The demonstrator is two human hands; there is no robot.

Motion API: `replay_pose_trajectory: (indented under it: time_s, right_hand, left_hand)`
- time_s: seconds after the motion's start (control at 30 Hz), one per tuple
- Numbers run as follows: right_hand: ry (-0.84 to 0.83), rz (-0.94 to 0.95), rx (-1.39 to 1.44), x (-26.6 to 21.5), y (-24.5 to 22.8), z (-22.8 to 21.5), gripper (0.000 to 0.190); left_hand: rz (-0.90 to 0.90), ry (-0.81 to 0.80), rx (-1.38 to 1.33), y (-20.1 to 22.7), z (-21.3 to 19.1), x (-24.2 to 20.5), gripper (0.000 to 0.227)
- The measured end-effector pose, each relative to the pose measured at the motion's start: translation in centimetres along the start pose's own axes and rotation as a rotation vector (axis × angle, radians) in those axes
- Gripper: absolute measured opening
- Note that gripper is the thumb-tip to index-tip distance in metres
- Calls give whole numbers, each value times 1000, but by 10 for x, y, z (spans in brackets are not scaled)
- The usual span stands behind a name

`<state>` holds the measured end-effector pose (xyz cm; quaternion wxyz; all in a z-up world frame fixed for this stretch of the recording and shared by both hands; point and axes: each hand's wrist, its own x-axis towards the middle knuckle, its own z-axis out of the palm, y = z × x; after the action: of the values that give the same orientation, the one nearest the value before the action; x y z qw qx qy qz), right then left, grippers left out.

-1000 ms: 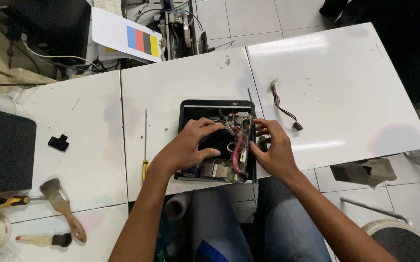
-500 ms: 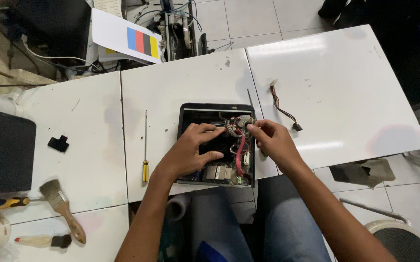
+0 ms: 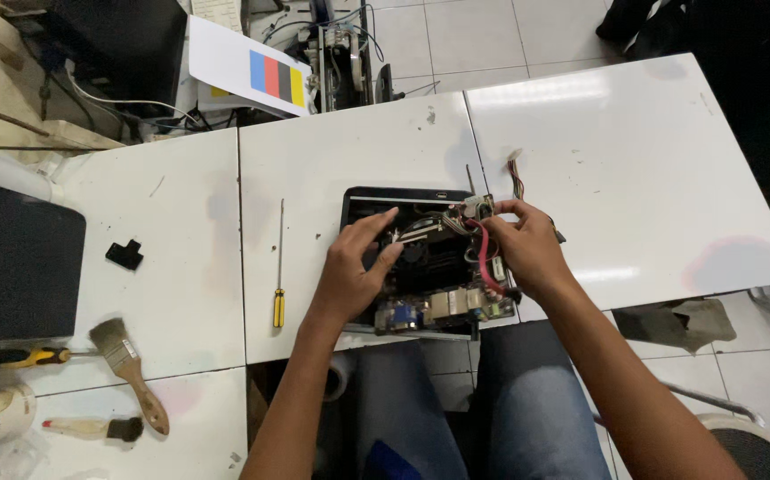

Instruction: The person opens a small computer case and uses a screwdriver to remove screws from the motherboard. They disconnect several internal cables and lift the motherboard out of the case, placing it on the table.

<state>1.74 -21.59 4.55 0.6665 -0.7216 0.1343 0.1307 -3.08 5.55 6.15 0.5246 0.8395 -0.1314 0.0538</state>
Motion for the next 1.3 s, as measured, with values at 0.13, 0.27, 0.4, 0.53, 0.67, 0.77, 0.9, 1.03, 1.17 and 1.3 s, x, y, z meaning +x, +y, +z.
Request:
replay_pose_trajectory:
  time_s: [0.13, 0.27, 0.4, 0.53, 0.67, 0.77, 0.9, 1.03, 1.17, 1.3]
  right_hand:
    - [-15, -17, -137, -5, -35, -11, 29]
    - [-121, 18, -283, 10, -55, -31, 33]
    - [-292, 52, -547, 35, -73, -49, 37]
    - [-355, 78, -675, 22, -99, -39, 35]
    - [-368, 82, -661, 27, -96, -35, 36]
    - [-404, 101, -687, 42, -81, -50, 36]
    - [-416, 176, -664, 10, -98, -34, 33]
    - [-409, 115, -644, 19, -75, -36, 29]
    - [-347, 114, -602, -14, -96, -21, 29]
    - [-362, 99, -580, -12, -94, -15, 26]
  left_hand:
    - [0, -14, 78, 0, -2, -3, 46]
    - [29, -69, 180, 2, -1, -2, 43]
    - [14, -109, 259, 0, 3, 3, 42]
    - [96, -96, 314, 0, 25, 19, 43]
    - [193, -63, 152, 22, 55, 43, 33]
    - [236, -188, 248, 32, 58, 55, 9]
    - [170, -253, 71, 33, 57, 60, 13]
    - [112, -269, -107, 39, 52, 61, 19]
    - [46, -181, -164, 36, 54, 60, 25]
    - [51, -147, -191, 41, 65, 56, 30]
